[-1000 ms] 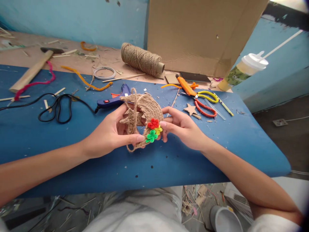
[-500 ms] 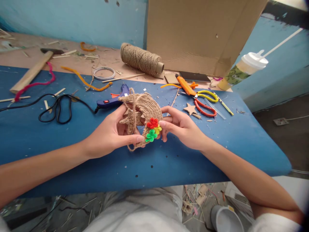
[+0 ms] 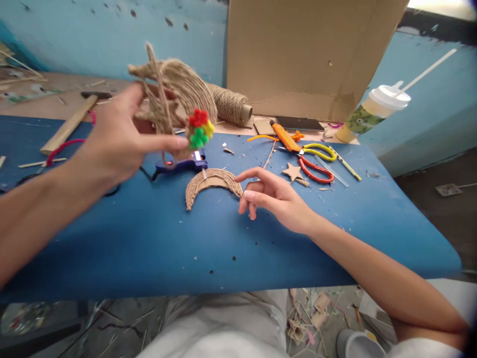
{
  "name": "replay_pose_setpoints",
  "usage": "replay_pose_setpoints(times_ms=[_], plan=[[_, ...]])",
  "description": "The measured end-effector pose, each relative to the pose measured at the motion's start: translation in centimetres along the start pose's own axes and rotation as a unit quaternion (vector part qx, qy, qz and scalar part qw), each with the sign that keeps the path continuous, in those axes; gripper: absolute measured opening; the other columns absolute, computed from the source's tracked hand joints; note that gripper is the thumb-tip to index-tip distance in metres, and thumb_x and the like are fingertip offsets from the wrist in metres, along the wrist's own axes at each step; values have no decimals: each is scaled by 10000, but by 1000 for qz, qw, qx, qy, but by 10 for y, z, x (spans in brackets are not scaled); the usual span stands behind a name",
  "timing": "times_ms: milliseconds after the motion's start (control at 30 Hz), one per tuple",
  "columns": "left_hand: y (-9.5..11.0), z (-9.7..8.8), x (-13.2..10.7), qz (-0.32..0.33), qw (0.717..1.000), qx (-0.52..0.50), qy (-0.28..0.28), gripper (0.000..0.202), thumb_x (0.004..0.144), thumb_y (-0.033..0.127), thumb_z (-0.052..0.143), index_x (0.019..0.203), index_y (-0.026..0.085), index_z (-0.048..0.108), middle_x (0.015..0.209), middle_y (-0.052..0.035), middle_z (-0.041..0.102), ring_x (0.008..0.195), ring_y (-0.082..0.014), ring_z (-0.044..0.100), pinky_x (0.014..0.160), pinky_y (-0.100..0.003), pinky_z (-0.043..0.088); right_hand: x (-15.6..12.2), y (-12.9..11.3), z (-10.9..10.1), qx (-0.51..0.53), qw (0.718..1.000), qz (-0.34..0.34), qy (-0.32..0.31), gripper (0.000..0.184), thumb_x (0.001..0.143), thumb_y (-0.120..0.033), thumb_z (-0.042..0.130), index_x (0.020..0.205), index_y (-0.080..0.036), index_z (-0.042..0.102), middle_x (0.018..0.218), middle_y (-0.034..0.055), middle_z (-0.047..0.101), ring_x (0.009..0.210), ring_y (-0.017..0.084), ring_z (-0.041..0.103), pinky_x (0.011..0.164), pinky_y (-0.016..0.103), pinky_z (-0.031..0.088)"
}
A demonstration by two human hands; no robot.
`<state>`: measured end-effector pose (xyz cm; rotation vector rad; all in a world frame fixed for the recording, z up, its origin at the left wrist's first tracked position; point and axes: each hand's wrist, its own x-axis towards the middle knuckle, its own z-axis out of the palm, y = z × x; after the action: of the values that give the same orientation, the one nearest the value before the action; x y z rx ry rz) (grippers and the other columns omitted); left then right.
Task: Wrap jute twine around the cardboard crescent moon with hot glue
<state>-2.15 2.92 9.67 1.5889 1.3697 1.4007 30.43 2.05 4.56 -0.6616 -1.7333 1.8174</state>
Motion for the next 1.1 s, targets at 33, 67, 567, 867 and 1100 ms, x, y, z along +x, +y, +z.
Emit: replay_pose_setpoints(times_ms=[33,67,567,867,1100], plan=[[0,-8,22,-15,999,39,-2,894,754,331,1112,1483,133,635,1361,-20,828,1278,-239,799,1191,-425,685,0,0,-1,-4,1000,0,-1,360,1115,-467,780,1320,-209,636,918,9,828,676,129,691,700,287,570],[-1,-15,44,-36,997,61,-5,917,840,379,1059,1564,127,555,1365,-28,815,1243,-227,808,1177,-483,685,1,0,-1,-8,1000,0,0,364,1110,-474,781,1317,-212,636,917,8,826,677,133,688,702,294,569],[-23,-37,34,50,842,482,-238,538,1029,718,736,1188,204,742,1113,19,698,1056,-187,597,1055,-311,455,1,-1,-9,-70,996,-36,32,304,1105,-470,773,1247,-213,694,826,-11,758,692,144,654,669,286,549],[-46,-28,12,50,912,383,-142,539,815,752,784,988,245,722,967,-7,753,878,-227,662,870,-410,496,-2,-1,-11,-264,953,-127,72,159,1166,-379,657,1184,-234,721,774,-25,723,675,151,677,707,315,552],[1,43,-36,5,991,117,-59,548,876,574,913,1161,263,563,836,35,807,656,-176,712,614,-335,530,-11,-4,14,-304,939,-152,45,377,1154,-488,666,1415,-220,716,1335,139,820,1186,281,750,1010,442,609]])
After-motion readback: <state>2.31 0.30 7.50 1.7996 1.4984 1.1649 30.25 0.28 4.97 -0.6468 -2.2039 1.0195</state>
